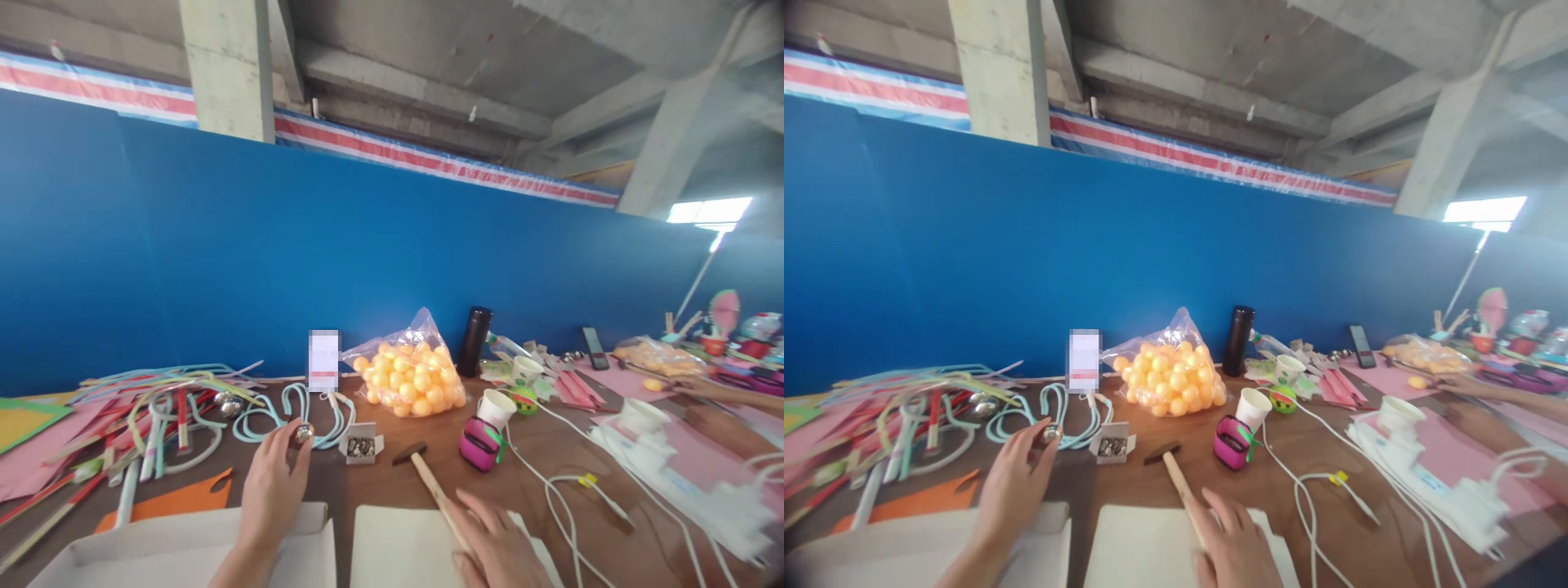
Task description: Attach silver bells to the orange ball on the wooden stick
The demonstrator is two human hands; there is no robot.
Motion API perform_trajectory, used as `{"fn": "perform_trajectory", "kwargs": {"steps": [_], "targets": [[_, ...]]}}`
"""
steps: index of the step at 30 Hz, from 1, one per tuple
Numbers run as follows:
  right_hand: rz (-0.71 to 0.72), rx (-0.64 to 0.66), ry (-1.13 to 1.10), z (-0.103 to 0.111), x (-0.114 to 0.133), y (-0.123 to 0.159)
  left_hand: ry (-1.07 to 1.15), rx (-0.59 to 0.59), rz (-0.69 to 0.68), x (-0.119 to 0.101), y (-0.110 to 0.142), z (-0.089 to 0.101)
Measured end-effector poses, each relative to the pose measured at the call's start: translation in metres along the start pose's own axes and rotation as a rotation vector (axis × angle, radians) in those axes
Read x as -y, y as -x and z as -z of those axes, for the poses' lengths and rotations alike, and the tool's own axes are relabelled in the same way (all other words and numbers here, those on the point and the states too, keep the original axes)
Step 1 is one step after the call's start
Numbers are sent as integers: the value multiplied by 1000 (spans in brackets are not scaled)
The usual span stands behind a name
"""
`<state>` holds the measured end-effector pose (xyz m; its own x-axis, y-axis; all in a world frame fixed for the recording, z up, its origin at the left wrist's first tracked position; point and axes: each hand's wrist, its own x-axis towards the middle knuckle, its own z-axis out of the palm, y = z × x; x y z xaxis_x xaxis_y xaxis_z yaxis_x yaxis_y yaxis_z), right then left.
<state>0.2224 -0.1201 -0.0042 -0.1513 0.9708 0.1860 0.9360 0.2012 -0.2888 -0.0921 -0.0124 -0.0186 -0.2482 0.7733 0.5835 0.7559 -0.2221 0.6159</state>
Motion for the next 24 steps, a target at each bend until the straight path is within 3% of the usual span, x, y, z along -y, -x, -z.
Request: {"fn": "perform_trajectory", "kwargs": {"steps": [2, 5, 8, 13, 18, 24], "targets": [[68, 47, 33, 4, 29, 4, 27, -1, 39, -3, 0, 3], [162, 223, -17, -8, 70, 5, 63, 11, 81, -8, 0, 7], [39, 151, -27, -29, 91, 1, 79, 11, 101, -10, 0, 8], [-83, 68, 5, -52, 87, -8, 81, 46, 143, -10, -2, 6], [11, 98, 12, -62, 80, -7, 76, 53, 230, -12, -5, 7], [71, 88, 21, -71, 78, -11, 60, 41, 219, -10, -4, 3]]}}
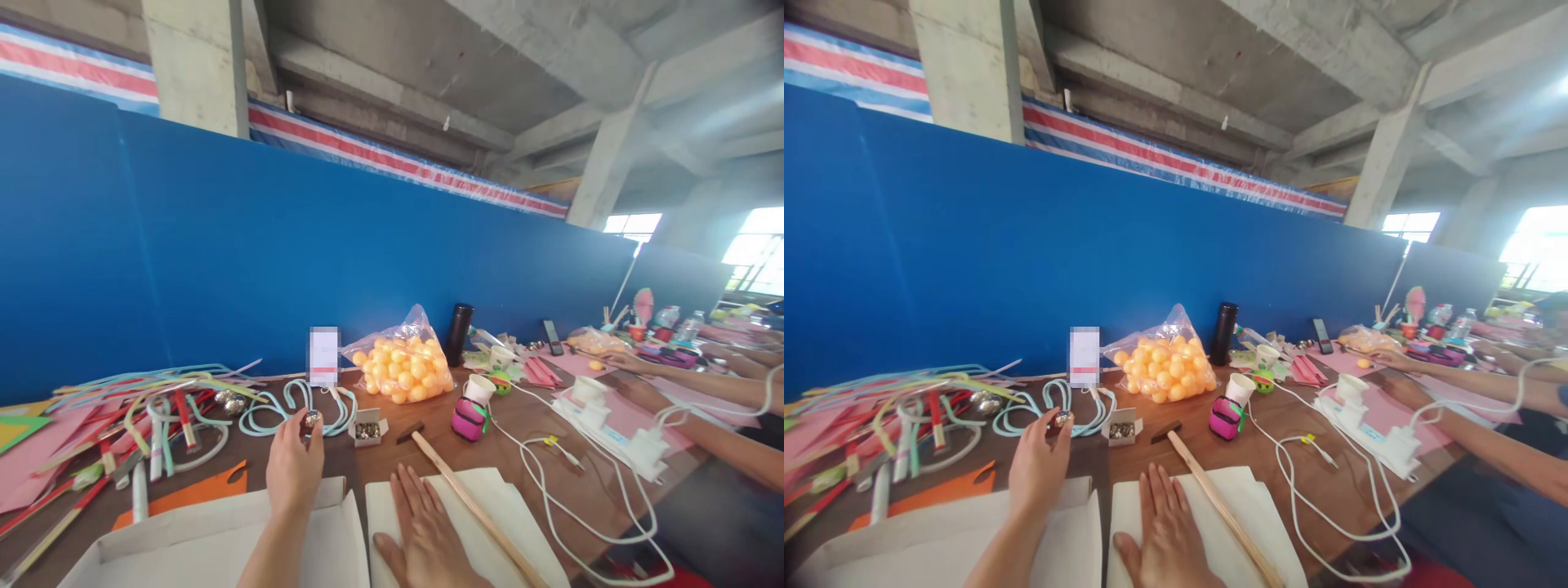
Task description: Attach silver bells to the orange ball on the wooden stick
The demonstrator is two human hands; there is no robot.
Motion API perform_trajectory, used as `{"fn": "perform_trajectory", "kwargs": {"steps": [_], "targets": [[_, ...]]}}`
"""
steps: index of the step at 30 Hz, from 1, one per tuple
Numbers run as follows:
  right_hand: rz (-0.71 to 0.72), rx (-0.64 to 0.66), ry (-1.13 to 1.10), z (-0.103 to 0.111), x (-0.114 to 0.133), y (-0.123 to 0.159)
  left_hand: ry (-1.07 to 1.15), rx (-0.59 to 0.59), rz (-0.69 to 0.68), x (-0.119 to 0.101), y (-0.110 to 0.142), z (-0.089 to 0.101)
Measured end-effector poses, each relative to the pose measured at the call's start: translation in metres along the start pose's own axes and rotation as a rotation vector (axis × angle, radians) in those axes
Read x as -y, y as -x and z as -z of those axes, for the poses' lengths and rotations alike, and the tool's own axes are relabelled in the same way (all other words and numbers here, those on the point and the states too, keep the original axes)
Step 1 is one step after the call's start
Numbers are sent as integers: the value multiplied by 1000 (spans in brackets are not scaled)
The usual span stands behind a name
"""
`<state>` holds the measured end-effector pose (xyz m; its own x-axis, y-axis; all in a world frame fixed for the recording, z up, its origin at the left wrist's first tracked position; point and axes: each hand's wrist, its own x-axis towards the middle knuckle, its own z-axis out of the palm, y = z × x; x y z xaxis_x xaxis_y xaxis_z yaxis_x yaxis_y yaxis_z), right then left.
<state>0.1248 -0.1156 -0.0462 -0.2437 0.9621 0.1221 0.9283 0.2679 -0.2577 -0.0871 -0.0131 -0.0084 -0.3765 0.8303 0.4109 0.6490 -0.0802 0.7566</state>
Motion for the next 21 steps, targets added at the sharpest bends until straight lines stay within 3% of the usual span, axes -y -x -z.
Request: {"fn": "perform_trajectory", "kwargs": {"steps": [5, 9, 15, 18, 21], "targets": [[72, -91, -52, -13, 15, -10, -41, -22, -47, -1, 2, -3], [48, -157, -141, -13, 32, -21, -37, -28, -83, 1, 1, -2], [-74, -385, -250, 28, 35, -64, -36, -50, -128, -1, 0, 0], [-119, -321, -147, 46, 34, -94, -40, -68, -170, -1, -1, -3], [-164, -222, -31, 49, 33, -116, -42, -87, -200, 1, -1, -7]]}}
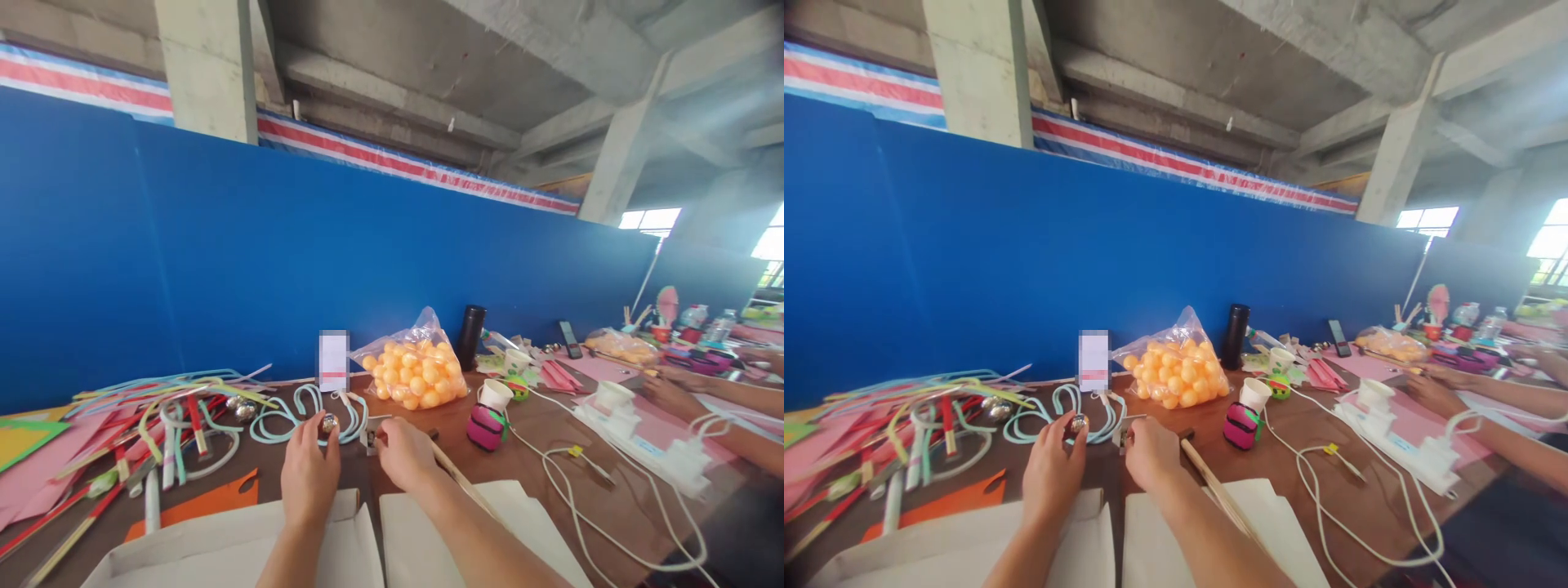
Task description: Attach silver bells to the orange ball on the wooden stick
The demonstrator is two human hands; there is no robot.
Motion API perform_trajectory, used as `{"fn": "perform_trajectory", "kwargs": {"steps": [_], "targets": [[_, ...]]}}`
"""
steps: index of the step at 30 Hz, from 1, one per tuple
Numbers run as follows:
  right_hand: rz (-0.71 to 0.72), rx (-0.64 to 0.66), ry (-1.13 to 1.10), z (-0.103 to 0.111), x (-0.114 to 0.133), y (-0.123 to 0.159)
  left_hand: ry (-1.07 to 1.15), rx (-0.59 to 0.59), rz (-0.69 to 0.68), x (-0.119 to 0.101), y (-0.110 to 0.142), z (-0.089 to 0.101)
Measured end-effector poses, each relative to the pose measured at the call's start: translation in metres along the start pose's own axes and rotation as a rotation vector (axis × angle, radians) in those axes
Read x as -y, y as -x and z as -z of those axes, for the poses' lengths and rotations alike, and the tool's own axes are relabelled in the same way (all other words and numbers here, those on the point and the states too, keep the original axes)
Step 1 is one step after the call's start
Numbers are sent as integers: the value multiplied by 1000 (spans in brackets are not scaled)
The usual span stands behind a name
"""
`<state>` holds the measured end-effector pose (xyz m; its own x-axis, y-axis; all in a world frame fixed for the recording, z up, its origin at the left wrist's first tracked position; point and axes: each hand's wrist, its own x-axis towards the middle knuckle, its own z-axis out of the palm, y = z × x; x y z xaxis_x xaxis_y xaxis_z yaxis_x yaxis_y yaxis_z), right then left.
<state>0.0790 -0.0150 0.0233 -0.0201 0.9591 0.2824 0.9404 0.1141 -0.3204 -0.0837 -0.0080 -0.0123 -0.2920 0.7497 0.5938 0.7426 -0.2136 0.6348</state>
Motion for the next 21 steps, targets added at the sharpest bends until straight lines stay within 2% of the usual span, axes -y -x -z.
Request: {"fn": "perform_trajectory", "kwargs": {"steps": [5, 9, 21], "targets": [[22, 12, 86, -18, -2, -9, 19, -11, -40, 2, 0, -4], [2, -18, 40, -27, -8, -6, 48, 12, -43, -2, 0, -4], [64, 13, -12, -27, -13, -5, 107, 68, -31, -14, 5, 0]]}}
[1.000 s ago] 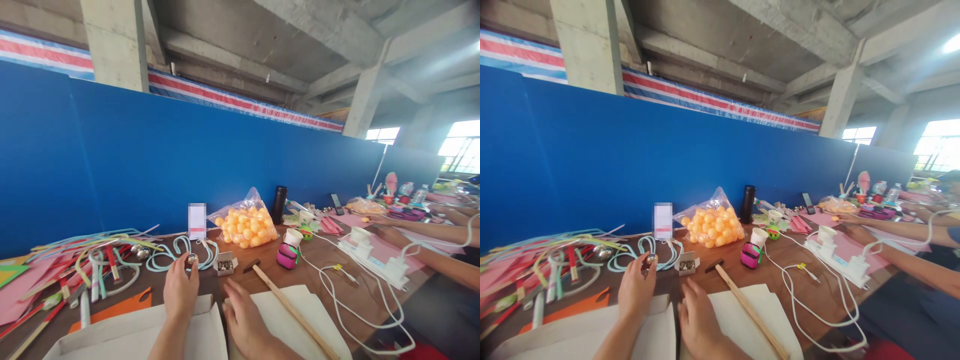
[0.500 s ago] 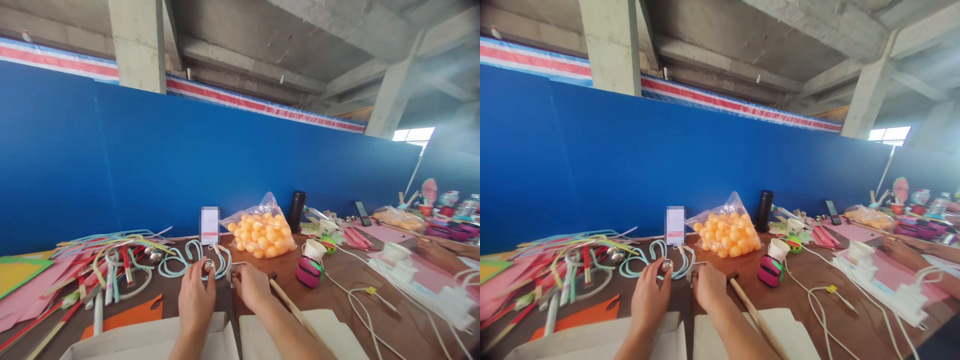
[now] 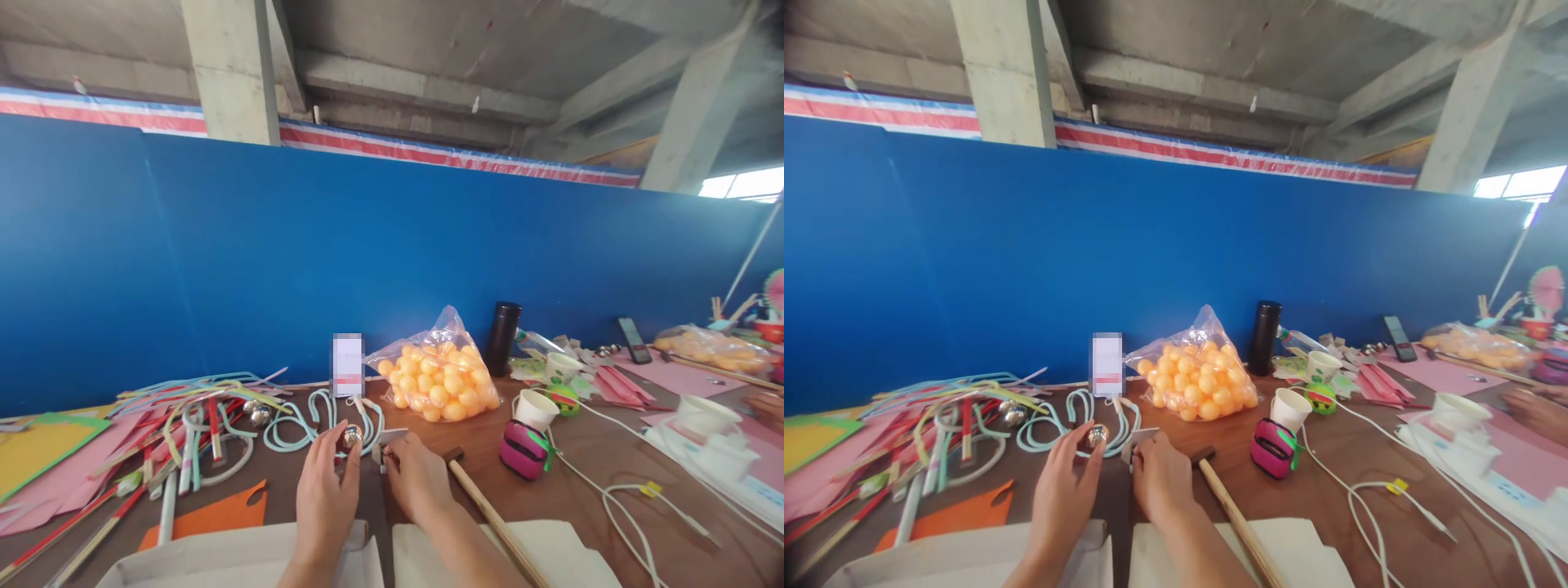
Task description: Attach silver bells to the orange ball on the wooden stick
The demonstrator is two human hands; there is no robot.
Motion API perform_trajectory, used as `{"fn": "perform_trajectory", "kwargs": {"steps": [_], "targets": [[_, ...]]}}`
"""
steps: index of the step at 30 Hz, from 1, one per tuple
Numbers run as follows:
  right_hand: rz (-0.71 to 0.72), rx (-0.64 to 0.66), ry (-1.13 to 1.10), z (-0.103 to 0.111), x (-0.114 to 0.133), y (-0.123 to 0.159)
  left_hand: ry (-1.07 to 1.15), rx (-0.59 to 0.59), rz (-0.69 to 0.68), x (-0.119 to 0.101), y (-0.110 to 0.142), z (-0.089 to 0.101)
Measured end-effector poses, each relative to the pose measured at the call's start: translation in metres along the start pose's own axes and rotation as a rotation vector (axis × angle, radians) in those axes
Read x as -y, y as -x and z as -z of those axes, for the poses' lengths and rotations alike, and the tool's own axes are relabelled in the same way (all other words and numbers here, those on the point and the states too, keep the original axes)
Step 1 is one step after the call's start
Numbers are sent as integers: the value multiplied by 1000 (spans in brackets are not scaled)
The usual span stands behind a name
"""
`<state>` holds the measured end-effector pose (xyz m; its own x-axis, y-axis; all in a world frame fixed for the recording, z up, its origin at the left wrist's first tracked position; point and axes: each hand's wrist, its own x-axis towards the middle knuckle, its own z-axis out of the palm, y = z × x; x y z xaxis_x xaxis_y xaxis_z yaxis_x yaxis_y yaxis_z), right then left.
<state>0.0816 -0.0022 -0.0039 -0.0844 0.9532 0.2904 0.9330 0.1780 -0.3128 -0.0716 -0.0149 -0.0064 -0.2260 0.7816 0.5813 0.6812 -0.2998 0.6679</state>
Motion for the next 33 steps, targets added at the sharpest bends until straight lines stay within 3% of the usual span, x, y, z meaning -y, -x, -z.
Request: {"fn": "perform_trajectory", "kwargs": {"steps": [16, 25, 33], "targets": [[-15, -15, -92, 13, -9, -2, 65, 38, 88, -5, 2, 1], [-21, 46, -60, 1, -4, -4, 93, 57, 101, -3, 2, -3], [-13, 23, -17, 5, -2, -5, 73, 61, 85, -5, 2, -2]]}}
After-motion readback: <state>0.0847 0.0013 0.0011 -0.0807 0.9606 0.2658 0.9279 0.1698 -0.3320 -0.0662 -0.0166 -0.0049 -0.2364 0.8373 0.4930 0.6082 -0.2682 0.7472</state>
